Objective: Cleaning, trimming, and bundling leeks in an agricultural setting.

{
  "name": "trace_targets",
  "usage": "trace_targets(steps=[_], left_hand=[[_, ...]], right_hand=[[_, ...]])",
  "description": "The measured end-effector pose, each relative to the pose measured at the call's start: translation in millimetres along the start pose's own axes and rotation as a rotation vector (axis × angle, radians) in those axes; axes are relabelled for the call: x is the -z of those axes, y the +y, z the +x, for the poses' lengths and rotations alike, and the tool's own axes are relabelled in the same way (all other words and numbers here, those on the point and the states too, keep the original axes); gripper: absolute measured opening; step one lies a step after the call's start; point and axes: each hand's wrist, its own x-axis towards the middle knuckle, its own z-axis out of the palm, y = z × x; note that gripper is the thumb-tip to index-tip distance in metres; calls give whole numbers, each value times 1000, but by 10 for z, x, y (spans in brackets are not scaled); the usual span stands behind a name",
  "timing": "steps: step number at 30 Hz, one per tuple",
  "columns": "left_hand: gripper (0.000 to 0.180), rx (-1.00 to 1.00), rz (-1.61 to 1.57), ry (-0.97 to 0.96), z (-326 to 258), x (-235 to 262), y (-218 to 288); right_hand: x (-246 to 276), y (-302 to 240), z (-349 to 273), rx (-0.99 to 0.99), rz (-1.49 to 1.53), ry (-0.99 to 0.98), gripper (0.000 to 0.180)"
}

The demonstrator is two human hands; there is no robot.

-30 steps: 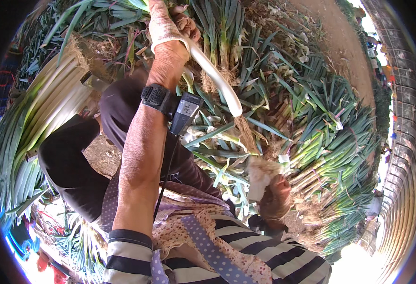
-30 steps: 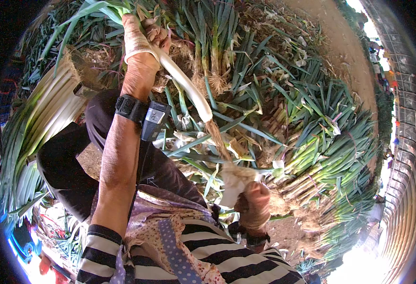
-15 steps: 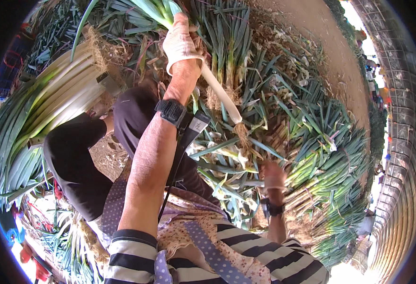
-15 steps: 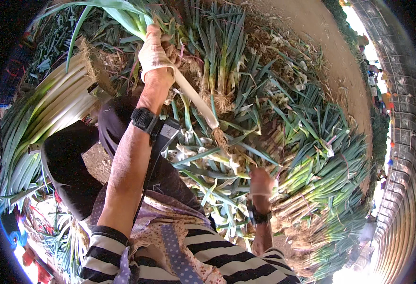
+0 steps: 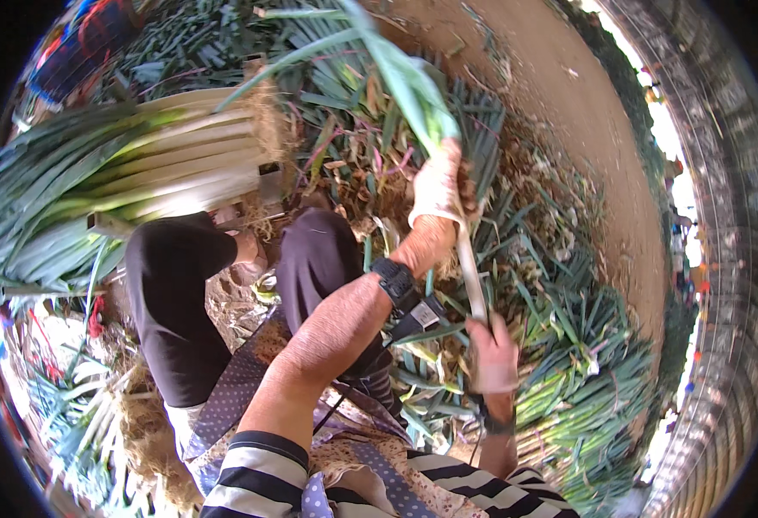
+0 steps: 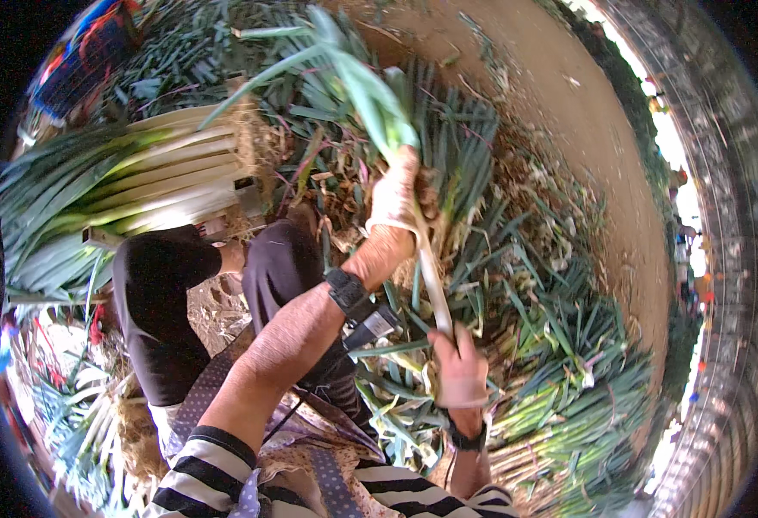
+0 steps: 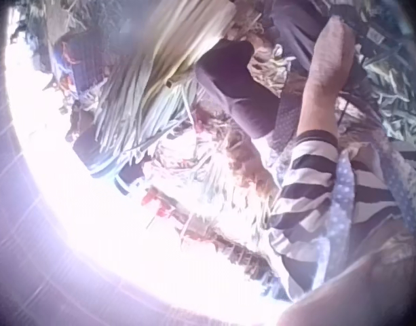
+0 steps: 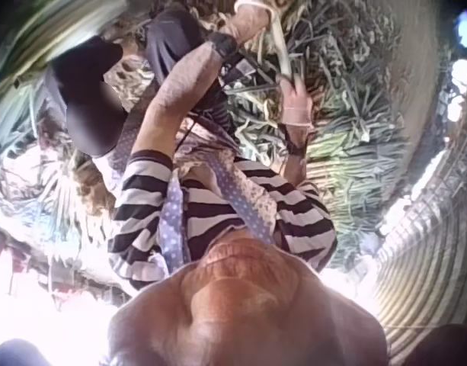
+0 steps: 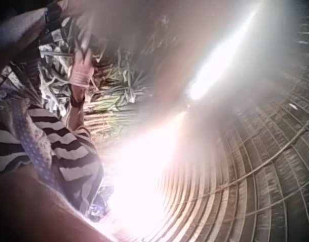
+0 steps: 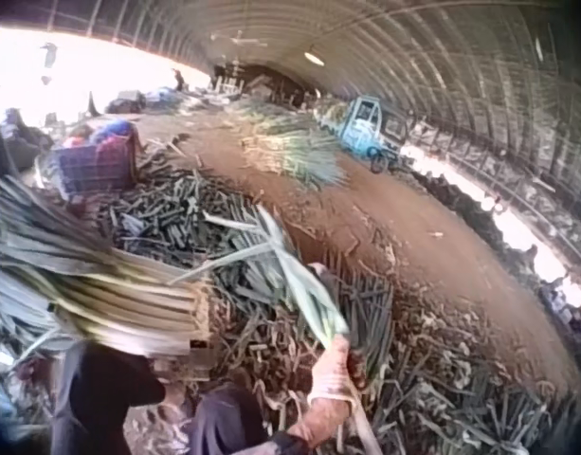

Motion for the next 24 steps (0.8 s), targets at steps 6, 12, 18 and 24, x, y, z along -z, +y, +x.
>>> trace_targets(steps=[6, 12, 18, 24], left_hand=[[57, 123, -242, -371, -303, -169, 484], [62, -301, -398, -495, -224, 9, 1483], [41, -676, -216, -37, -1508, -224, 3339], [28, -1324, 7, -130, -1590, 596, 4801]], right_hand=[[673, -226, -552, -696, 855, -79, 44], [885, -607, -379, -622, 582, -111, 35], [541, -359, 808, -239, 443, -426, 34], [-597, -1537, 2504, 72, 601, -599, 53]])
